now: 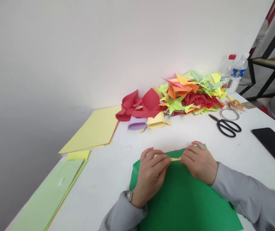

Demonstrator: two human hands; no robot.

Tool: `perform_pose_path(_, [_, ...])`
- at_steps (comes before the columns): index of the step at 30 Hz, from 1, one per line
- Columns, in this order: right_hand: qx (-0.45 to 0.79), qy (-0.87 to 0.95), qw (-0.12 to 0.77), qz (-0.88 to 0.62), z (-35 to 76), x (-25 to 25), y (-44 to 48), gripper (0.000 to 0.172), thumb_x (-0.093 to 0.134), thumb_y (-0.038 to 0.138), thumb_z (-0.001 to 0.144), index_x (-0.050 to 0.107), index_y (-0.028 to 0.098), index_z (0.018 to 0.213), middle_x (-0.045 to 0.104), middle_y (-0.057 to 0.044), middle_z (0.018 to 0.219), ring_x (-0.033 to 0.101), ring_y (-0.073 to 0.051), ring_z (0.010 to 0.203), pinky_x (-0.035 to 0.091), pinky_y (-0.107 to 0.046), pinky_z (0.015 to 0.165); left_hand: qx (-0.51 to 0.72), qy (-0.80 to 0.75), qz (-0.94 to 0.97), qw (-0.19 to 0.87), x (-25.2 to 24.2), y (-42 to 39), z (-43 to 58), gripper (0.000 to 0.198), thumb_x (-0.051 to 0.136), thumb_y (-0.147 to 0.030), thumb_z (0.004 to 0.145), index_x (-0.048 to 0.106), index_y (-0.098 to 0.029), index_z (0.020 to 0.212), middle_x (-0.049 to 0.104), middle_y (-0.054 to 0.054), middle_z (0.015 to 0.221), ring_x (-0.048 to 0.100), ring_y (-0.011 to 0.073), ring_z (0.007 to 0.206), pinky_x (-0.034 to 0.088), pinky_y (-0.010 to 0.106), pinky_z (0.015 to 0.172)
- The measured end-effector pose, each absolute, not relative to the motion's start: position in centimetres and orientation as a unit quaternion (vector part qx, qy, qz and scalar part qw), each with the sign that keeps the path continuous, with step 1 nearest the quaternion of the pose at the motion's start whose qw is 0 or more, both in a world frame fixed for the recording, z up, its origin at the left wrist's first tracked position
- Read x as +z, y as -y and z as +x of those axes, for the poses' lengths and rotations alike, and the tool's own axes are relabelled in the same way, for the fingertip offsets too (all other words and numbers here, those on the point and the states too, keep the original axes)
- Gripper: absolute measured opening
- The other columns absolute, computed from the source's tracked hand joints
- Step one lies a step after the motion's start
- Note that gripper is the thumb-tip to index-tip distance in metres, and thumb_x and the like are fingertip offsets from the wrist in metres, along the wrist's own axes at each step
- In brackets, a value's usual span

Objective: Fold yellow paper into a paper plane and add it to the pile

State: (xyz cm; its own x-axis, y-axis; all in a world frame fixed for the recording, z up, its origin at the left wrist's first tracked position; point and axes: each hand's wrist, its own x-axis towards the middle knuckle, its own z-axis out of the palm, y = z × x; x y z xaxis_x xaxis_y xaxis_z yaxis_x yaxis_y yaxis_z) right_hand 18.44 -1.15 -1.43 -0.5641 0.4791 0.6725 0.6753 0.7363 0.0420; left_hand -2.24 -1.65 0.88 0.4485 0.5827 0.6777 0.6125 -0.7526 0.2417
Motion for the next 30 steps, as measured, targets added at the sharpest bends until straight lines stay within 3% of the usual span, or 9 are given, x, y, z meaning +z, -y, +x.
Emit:
perform_pose_path(13, [-0.148,0.871,0.327,-0.336,18.6,-1.5,0.9,0.017,0.049,0.009,0.087,0.06,0.017,0.076,0.062,-0.002,0.069,0.053,-0.017,0.077,0.037,-0.039,0.09,-0.362,0.364,-0.856,0.057,0.8,1.6,-2.7,0.028,0.04,-0.003,0.089,0.061,-0.021,0.095,0.069,0.002,0.083,0.062,0.0171,0.085,0.036,0.042,0.096])
perform_pose_path(17, [-0.153,0.867,0.336,-0.336,18.9,-1.5,0.8,0.02,0.047,0.008,0.087,0.06,0.017,0.075,0.062,-0.002,0.068,0.053,-0.017,0.076,0.038,-0.038,0.088,-0.41,0.372,-0.829,0.085,1.0,1.3,-3.2,0.023,0.045,-0.004,0.089,0.06,-0.02,0.095,0.068,0.003,0.085,0.062,0.0181,0.083,0.038,0.042,0.093])
perform_pose_path(23, [-0.159,0.872,0.328,-0.326,18.1,-1.3,1.4,0.021,0.047,0.011,0.089,0.061,0.017,0.075,0.06,-0.002,0.068,0.053,-0.017,0.076,0.037,-0.04,0.092,-0.379,0.346,-0.853,0.098,0.8,2.2,-2.0,0.01,0.062,-0.016,0.086,0.063,-0.021,0.095,0.072,0.0,0.085,0.063,0.0206,0.088,0.033,0.046,0.099])
perform_pose_path(30, [-0.164,0.875,0.325,-0.319,17.7,-1.1,1.7,0.024,0.045,0.01,0.09,0.061,0.017,0.073,0.06,-0.002,0.067,0.052,-0.018,0.075,0.038,-0.04,0.092,-0.376,0.353,-0.854,0.073,0.4,2.4,-1.6,0.013,0.055,-0.011,0.088,0.063,-0.021,0.087,0.071,-0.002,0.076,0.062,0.0188,0.086,0.034,0.043,0.098])
